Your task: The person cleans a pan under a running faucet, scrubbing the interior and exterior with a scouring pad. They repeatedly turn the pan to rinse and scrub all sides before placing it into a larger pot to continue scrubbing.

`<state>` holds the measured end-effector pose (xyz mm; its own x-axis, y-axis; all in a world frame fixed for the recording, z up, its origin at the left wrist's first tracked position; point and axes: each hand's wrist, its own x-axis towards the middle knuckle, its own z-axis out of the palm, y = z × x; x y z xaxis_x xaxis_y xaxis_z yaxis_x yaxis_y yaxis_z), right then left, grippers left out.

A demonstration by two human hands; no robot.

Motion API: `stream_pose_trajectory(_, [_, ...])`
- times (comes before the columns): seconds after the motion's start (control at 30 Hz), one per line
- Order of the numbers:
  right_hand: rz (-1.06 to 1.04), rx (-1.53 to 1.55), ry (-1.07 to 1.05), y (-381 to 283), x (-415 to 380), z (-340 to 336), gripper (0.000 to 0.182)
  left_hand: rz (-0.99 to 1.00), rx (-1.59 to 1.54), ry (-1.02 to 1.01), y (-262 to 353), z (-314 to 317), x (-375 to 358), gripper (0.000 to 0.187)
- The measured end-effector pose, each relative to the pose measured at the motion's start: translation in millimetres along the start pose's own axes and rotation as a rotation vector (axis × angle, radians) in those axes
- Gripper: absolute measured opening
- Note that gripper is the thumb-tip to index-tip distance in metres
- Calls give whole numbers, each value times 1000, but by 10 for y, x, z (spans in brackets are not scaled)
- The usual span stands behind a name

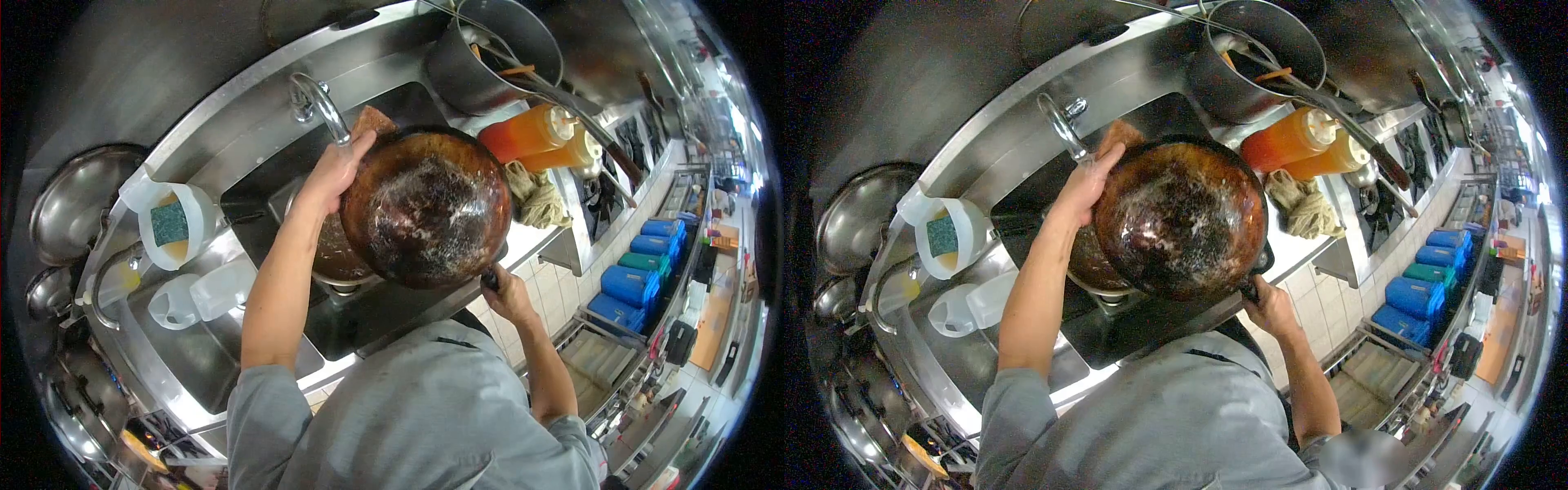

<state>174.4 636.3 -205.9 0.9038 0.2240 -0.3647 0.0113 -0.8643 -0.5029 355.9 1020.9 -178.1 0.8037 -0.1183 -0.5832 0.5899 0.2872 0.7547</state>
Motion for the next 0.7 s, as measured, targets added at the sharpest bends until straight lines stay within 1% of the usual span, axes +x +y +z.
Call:
stream_pose_trajectory(0.03, [5,1,-1,-14,-29,-5,37,-4,1,-3,-30,8,30,72])
stream_pose_trajectory(0.1, [74,78,-7,-58,-48,-38,37,1,138,-43,-38,42,106,71])
stream_pose_trajectory(0.23, [71,126,35,-3,-84,34,36,65,169,-20,30,120,9,65])
stream_pose_trajectory(0.3, [59,87,63,-16,-83,63,36,-42,-77,-138,-35,-8,107,55])
stream_pose_trajectory(0.43, [63,75,66,7,-59,62,36,-18,-118,-167,-35,-90,75,52])
stream_pose_trajectory(0.5, [59,40,67,65,-29,93,35,-4,-163,-228,33,-56,-65,51])
stream_pose_trajectory(0.53, [60,40,72,75,-17,99,35,-2,-161,-232,54,-10,-142,51])
stream_pose_trajectory(0.6, [-8,32,135,90,-4,123,33,96,-158,-195,46,81,-291,52])
stream_pose_trajectory(0.63, [-6,32,135,153,-16,167,33,114,-171,-215,-55,64,-288,59])
stream_pose_trajectory(0.67, [10,53,142,265,-43,229,30,192,-50,-297,-85,50,-326,67])
stream_pose_trajectory(0.7, [28,71,148,338,-79,268,27,225,-25,-364,-86,73,-395,70])
